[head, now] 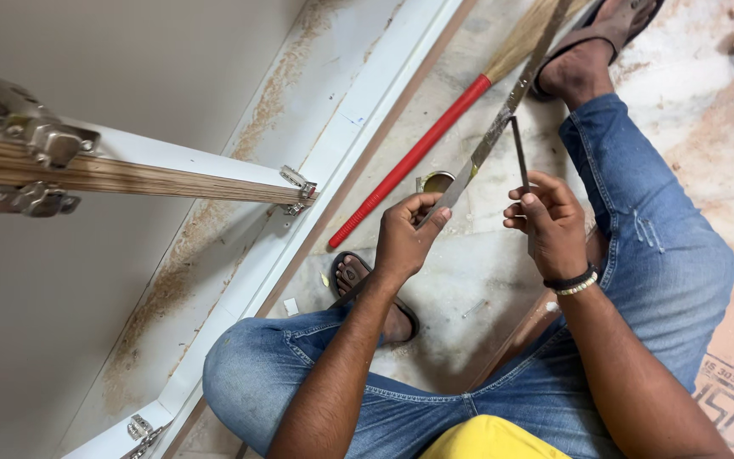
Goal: The person opens a small metal can containing a yellowish liquid and uses a small stick to scoop the liquid out. They then apply the liquid to a thin white strip of material, spreading it along the length of the strip.
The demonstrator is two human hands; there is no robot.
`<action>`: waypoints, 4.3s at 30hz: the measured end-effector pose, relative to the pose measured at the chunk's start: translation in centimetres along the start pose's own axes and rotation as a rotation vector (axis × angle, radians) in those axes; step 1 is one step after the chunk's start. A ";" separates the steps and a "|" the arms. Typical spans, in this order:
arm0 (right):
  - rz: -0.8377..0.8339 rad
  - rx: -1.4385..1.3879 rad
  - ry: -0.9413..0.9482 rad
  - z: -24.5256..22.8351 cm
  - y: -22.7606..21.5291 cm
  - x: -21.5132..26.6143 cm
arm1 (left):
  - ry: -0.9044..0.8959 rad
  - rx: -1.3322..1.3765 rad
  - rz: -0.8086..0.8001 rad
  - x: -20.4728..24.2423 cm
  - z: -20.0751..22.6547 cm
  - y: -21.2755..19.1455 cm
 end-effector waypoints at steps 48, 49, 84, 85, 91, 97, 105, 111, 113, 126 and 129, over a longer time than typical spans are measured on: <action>-0.126 0.436 -0.295 -4.3 7.2 2.4 | 0.009 0.041 0.150 -0.6 1.6 -2.3; -0.135 0.444 -0.293 -4.5 7.4 2.5 | 0.011 0.044 0.146 -0.6 1.7 -2.2; -0.095 0.514 -0.262 -4.3 7.8 3.1 | -0.060 0.127 0.091 -0.7 2.0 -2.6; -0.102 0.525 -0.252 -4.4 8.0 3.3 | -0.056 0.126 0.094 -0.6 2.0 -2.7; -0.134 0.638 -0.204 -4.7 9.0 5.0 | -0.069 0.136 0.079 -0.6 2.0 -2.4; -0.189 0.700 -0.267 -3.9 10.5 6.4 | -0.072 0.131 0.097 -0.6 2.0 -2.7; -0.153 0.771 -0.548 -1.3 9.5 8.2 | -0.109 0.252 0.043 -0.9 2.7 -3.3; -0.144 0.654 -0.521 -0.5 6.8 10.3 | -0.111 0.293 0.021 -1.5 2.5 -3.3; -0.104 0.650 -0.546 -1.5 6.9 8.8 | -0.099 0.300 0.028 -1.4 2.2 -3.0; -0.138 0.725 -0.264 -4.6 10.2 7.0 | -0.066 0.255 0.020 -1.0 2.2 -2.6; -0.118 0.800 -0.391 -3.3 10.3 7.1 | -0.088 0.286 0.016 -1.1 2.1 -2.8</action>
Point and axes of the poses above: each hand's wrist, its own x-axis away from the middle knuckle, its own y-axis out of the palm, z = x × y, the point moved 6 cm from there along -x, towards the middle knuckle, and after that the axes turned 14 degrees about z, right-handed, at the moved point
